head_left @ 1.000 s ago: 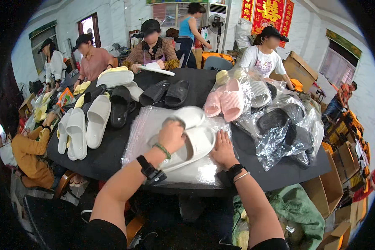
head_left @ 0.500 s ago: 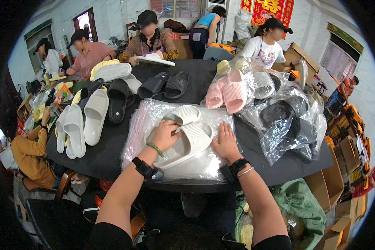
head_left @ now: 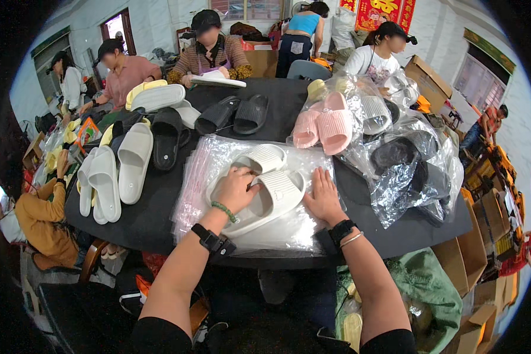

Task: Sort and organize finished sandals/slides by color and style into bags and bins.

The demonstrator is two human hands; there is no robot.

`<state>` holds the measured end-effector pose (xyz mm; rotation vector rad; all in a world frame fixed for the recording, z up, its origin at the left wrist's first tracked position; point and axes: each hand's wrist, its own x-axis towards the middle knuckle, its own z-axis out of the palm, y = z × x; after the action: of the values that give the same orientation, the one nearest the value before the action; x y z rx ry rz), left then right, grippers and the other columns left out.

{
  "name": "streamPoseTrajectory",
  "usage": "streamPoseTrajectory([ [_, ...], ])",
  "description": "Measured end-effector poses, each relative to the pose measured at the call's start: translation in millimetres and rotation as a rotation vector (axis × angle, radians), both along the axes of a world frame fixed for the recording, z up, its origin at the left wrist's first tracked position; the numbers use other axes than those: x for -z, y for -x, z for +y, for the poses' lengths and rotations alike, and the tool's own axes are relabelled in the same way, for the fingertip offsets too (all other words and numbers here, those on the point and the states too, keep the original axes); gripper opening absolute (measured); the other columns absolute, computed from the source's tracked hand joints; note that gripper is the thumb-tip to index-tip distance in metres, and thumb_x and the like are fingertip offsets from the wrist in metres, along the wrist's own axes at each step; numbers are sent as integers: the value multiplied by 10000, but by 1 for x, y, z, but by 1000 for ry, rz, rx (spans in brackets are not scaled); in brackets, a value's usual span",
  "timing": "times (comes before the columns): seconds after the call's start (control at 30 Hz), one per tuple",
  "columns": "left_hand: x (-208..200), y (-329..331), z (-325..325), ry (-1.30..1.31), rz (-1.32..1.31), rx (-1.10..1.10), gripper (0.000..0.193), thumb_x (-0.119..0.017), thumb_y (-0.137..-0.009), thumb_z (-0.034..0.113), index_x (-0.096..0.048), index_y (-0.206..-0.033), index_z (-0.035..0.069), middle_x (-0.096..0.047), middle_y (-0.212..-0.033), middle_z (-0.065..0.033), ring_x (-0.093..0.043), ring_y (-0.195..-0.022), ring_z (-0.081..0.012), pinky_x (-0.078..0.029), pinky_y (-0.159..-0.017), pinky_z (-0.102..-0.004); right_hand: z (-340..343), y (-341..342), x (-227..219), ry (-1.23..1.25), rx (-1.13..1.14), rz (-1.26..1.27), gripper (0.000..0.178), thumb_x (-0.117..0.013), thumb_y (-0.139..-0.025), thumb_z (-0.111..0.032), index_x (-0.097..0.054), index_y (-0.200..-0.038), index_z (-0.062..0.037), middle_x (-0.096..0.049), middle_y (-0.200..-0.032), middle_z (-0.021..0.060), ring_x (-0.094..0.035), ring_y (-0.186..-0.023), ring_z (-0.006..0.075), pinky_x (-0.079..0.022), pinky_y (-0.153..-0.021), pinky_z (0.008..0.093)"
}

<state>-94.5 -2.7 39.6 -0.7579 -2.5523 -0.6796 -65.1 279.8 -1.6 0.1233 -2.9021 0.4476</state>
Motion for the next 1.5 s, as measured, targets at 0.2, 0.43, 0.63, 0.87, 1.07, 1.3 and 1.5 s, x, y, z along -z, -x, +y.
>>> streamPoseTrajectory([
  [0.2,-7,-5,4,-22,-85,-21,218,-711,-810,200,-712,-893,-1,-652,-1201,-128,-565,-1117,-343,-482,-950,-427,1,0,0,8,-1,9,886,-521,-916,-495,-201,-1518,70,-200,-1598,245,-144,-1497,386,-158,-1211,458],
  [0.43,-1,0,2,-9,-51,-5,220,-713,-808,196,-709,-911,2,-645,-1219,-123,-552,-1127,-358,-473,-960,-438,2,3,1,-5,-10,12,898,-545,-902,-488,-209,-1512,79,-205,-1593,254,-152,-1492,398,-163,-1210,459],
  [0.63,-5,-3,1,-9,-89,-13,228,-715,-811,202,-710,-922,2,-643,-1213,-134,-552,-1125,-361,-470,-963,-447,0,0,-1,18,-5,8,890,-550,-897,-469,-214,-1507,85,-214,-1588,259,-156,-1490,405,-177,-1206,465],
  [0.87,-7,-5,2,15,-86,-32,228,-709,-815,204,-722,-931,8,-644,-1221,-127,-557,-1131,-354,-498,-929,-448,1,1,1,23,-3,16,900,-544,-897,-484,-206,-1514,78,-211,-1591,254,-152,-1492,402,-182,-1204,472],
  [1.07,-7,-4,2,17,-81,-28,237,-710,-807,197,-723,-953,10,-652,-1201,-132,-561,-1125,-354,-499,-929,-444,1,1,-1,24,4,-5,903,-529,-905,-501,-202,-1516,78,-204,-1595,250,-151,-1493,397,-178,-1205,469],
  [1.3,-3,-2,1,-17,-51,-2,240,-712,-799,184,-722,-962,9,-656,-1185,-129,-566,-1107,-350,-491,-938,-433,1,0,-3,18,-6,-1,893,-522,-914,-502,-207,-1514,79,-205,-1594,251,-151,-1493,397,-168,-1207,465],
  [1.5,-2,-6,1,-28,-48,-9,225,-712,-793,176,-720,-940,6,-661,-1171,-133,-573,-1088,-360,-493,-933,-435,-1,-2,-1,-10,-11,16,833,-496,-946,-470,-224,-1504,85,-209,-1589,258,-142,-1493,405,-167,-1205,470],
])
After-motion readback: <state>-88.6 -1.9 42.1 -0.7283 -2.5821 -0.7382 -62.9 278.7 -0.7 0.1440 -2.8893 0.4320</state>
